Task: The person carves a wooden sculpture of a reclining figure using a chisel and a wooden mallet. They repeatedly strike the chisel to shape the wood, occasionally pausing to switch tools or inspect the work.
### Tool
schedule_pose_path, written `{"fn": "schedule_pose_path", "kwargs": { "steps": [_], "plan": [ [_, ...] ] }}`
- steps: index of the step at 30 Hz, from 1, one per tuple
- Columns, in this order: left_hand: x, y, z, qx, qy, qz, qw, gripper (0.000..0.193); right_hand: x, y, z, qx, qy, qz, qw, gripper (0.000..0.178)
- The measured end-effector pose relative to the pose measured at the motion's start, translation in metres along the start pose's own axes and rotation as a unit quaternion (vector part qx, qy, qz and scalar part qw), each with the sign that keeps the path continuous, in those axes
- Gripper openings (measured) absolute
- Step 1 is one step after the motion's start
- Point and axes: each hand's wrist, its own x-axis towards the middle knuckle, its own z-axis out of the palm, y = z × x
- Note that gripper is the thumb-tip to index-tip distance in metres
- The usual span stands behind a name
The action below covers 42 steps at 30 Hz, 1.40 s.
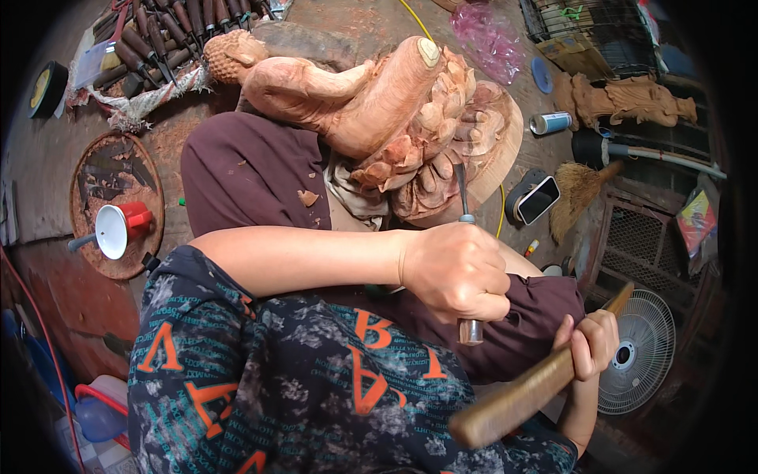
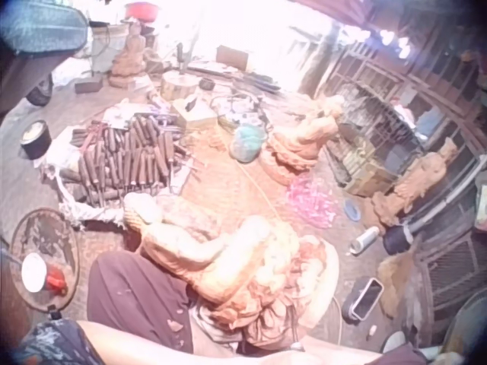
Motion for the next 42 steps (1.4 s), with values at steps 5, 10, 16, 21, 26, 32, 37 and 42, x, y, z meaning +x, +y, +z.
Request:
{"fn": "schedule_pose_path", "kwargs": {
  "steps": [5, 10, 16, 21, 26, 32, 37, 42],
  "plan": [
    [0.003, 0.0, 0.002, 0.022, 0.023, -0.024, 0.999, 0.03, 0.006, -0.001, -0.005, -0.031, -0.061, 0.061, 0.996, 0.038],
    [0.011, 0.001, 0.007, 0.029, 0.053, -0.052, 0.997, 0.03, 0.012, 0.007, -0.008, -0.088, -0.076, 0.065, 0.991, 0.029],
    [0.018, -0.001, 0.011, 0.063, 0.049, -0.105, 0.991, 0.029, 0.004, 0.024, 0.007, 0.084, 0.049, 0.03, 0.995, 0.044],
    [0.021, -0.005, 0.013, 0.077, 0.058, -0.128, 0.987, 0.031, -0.002, 0.025, 0.009, 0.121, 0.07, 0.063, 0.988, 0.041],
    [0.025, -0.008, 0.021, 0.079, 0.079, -0.142, 0.984, 0.027, 0.004, 0.033, 0.005, -0.031, -0.061, 0.086, 0.994, 0.044],
    [0.032, -0.01, 0.016, 0.093, 0.101, -0.172, 0.975, 0.027, 0.0, 0.044, 0.023, 0.127, 0.093, 0.04, 0.987, 0.043],
    [0.039, -0.015, 0.015, 0.089, 0.134, -0.19, 0.969, 0.027, 0.01, 0.028, 0.015, 0.173, 0.098, 0.133, 0.971, 0.045],
    [0.042, -0.019, 0.015, 0.095, 0.157, -0.215, 0.959, 0.024, 0.014, 0.036, 0.016, 0.055, -0.041, 0.167, 0.984, 0.027]
  ]
}}
